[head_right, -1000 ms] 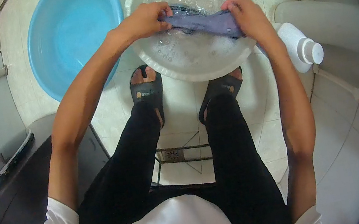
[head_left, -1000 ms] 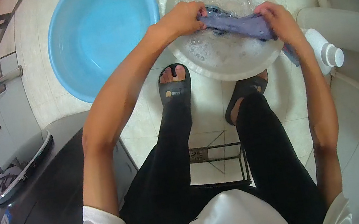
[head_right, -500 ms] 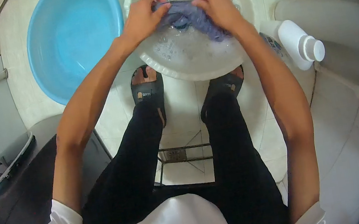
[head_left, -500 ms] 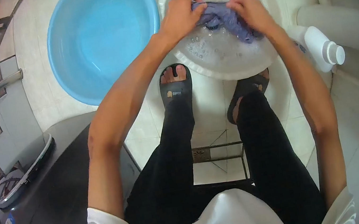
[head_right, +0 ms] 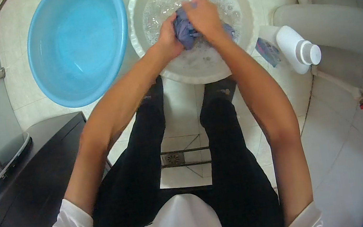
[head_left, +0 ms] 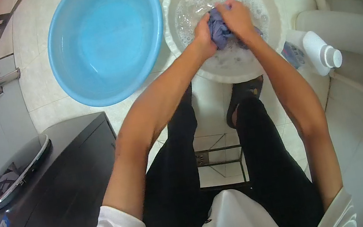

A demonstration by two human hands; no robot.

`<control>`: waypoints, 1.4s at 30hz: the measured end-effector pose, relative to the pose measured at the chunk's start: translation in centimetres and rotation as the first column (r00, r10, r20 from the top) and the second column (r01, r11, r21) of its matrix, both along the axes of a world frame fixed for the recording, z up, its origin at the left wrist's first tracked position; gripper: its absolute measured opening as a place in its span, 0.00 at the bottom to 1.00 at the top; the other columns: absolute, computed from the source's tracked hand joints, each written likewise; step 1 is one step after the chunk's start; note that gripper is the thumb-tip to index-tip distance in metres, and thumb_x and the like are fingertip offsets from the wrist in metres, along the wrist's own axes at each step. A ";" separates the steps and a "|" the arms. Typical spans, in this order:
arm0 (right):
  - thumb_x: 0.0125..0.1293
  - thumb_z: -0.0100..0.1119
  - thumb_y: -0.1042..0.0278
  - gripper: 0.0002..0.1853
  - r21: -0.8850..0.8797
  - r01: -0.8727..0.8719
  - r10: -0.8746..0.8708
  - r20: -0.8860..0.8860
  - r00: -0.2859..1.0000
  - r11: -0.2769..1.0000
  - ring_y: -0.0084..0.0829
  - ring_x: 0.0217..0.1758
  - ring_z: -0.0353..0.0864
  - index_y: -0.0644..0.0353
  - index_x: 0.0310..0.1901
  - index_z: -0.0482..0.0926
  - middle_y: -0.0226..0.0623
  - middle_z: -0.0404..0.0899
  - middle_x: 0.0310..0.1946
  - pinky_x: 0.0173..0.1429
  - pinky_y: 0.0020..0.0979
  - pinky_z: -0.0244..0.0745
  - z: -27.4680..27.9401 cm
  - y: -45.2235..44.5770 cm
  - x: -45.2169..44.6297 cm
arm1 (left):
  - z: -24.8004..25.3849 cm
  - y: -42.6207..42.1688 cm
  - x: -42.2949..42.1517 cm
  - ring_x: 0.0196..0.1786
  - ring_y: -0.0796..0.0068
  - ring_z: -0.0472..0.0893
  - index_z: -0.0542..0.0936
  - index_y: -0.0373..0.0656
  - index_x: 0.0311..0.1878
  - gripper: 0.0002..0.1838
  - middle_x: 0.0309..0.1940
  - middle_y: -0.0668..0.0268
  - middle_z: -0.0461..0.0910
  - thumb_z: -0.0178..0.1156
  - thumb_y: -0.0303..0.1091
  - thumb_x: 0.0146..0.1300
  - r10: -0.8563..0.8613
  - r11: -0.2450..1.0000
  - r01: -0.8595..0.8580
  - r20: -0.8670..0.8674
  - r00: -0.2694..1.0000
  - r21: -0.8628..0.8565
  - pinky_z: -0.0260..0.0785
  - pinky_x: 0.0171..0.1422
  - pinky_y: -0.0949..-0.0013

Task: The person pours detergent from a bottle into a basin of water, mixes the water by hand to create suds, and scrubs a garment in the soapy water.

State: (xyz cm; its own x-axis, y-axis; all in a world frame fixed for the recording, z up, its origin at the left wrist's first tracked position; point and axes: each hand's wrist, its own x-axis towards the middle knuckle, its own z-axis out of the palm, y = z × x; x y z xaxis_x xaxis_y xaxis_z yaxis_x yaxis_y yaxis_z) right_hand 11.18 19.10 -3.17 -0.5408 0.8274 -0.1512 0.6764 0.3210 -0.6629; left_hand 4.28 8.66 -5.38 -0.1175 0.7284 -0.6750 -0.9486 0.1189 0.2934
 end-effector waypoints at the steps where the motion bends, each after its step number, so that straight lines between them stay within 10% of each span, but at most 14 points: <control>1: 0.68 0.56 0.49 0.22 0.006 -0.003 0.003 -0.001 1.000 1.000 0.54 0.47 0.84 0.65 0.41 0.84 0.58 0.84 0.39 0.54 0.48 0.76 0.3 -1.0 -0.6 | 1.1 -0.2 0.3 0.59 0.60 0.79 0.76 0.46 0.60 0.26 0.56 0.61 0.81 0.42 0.54 0.75 0.003 1.000 -0.003 -0.001 1.000 0.006 0.68 0.68 0.56; 5: 0.70 0.54 0.45 0.24 0.038 -0.259 0.254 0.102 0.962 0.965 0.58 0.40 0.82 0.62 0.35 0.84 0.58 0.82 0.34 0.45 0.49 0.76 3.2 -6.0 -1.7 | -0.3 -0.9 0.0 0.64 0.57 0.75 0.77 0.54 0.60 0.28 0.58 0.63 0.80 0.43 0.63 0.72 0.074 0.996 -0.090 0.375 0.924 0.024 0.62 0.70 0.43; 17: 0.72 0.49 0.50 0.24 0.091 -0.146 0.150 -0.032 0.988 0.985 0.61 0.38 0.80 0.64 0.34 0.83 0.58 0.81 0.33 0.44 0.53 0.73 0.9 -1.9 -3.2 | 2.4 0.1 0.5 0.57 0.58 0.79 0.80 0.49 0.52 0.21 0.52 0.64 0.83 0.45 0.52 0.73 0.229 0.967 -0.252 0.286 0.931 0.047 0.69 0.65 0.50; 26: 0.72 0.50 0.51 0.22 0.047 -0.241 0.246 -0.153 0.957 0.969 0.60 0.33 0.79 0.64 0.33 0.83 0.57 0.80 0.30 0.40 0.51 0.72 5.7 -8.1 -0.6 | -4.2 -0.9 -1.6 0.53 0.58 0.81 0.80 0.47 0.51 0.23 0.50 0.62 0.83 0.40 0.50 0.73 0.045 0.992 -0.029 0.129 0.991 -0.121 0.71 0.63 0.53; 29: 0.72 0.51 0.51 0.22 0.107 -0.267 0.282 -0.157 0.946 0.958 0.60 0.33 0.79 0.64 0.33 0.83 0.57 0.80 0.29 0.40 0.50 0.73 3.9 -6.8 -1.3 | -4.7 -0.6 -0.7 0.49 0.57 0.82 0.80 0.46 0.47 0.22 0.47 0.61 0.83 0.39 0.48 0.73 -0.123 0.989 0.144 -0.320 0.939 0.041 0.72 0.60 0.53; 31: 0.71 0.51 0.50 0.23 0.192 -0.285 0.312 -0.128 0.942 0.939 0.60 0.33 0.79 0.64 0.33 0.83 0.57 0.80 0.29 0.40 0.50 0.73 1.6 -4.1 -1.8 | 2.9 -0.1 -0.2 0.43 0.61 0.82 0.78 0.47 0.45 0.20 0.41 0.65 0.82 0.42 0.50 0.70 0.253 0.964 -0.232 0.179 0.951 -0.127 0.75 0.52 0.54; 35: 0.71 0.51 0.50 0.22 0.108 -0.183 0.188 -0.038 0.982 0.977 0.59 0.35 0.81 0.63 0.34 0.84 0.57 0.81 0.32 0.42 0.51 0.74 -0.4 -1.3 -1.7 | 1.2 0.2 0.5 0.49 0.59 0.82 0.80 0.46 0.44 0.20 0.44 0.63 0.84 0.40 0.45 0.72 0.267 0.964 -0.262 0.180 0.947 -0.049 0.74 0.57 0.53; 37: 0.70 0.51 0.51 0.21 0.046 -0.157 0.156 0.028 0.987 0.987 0.58 0.37 0.82 0.62 0.35 0.85 0.55 0.83 0.34 0.43 0.52 0.76 -0.2 -1.9 -1.3 | 0.8 0.2 0.7 0.50 0.61 0.83 0.81 0.47 0.45 0.19 0.45 0.63 0.84 0.41 0.44 0.72 0.276 0.954 -0.254 0.140 0.951 -0.159 0.74 0.58 0.55; 40: 0.71 0.52 0.50 0.22 0.063 -0.152 0.160 -0.149 0.976 0.986 0.59 0.32 0.78 0.63 0.32 0.82 0.57 0.79 0.28 0.39 0.49 0.71 2.7 -5.8 -0.1 | -13.2 0.1 1.0 0.47 0.62 0.83 0.80 0.47 0.42 0.18 0.42 0.63 0.84 0.42 0.45 0.71 0.102 0.889 0.260 -0.715 0.692 0.377 0.75 0.57 0.56; 42: 0.71 0.52 0.52 0.22 0.071 -0.245 0.253 -0.154 0.955 0.967 0.57 0.29 0.77 0.64 0.31 0.81 0.56 0.78 0.26 0.37 0.47 0.71 5.4 -8.1 0.5 | -3.4 -1.3 -0.3 0.46 0.63 0.83 0.80 0.47 0.41 0.18 0.42 0.62 0.83 0.44 0.46 0.71 -0.084 0.979 0.112 -0.161 0.983 0.173 0.75 0.56 0.57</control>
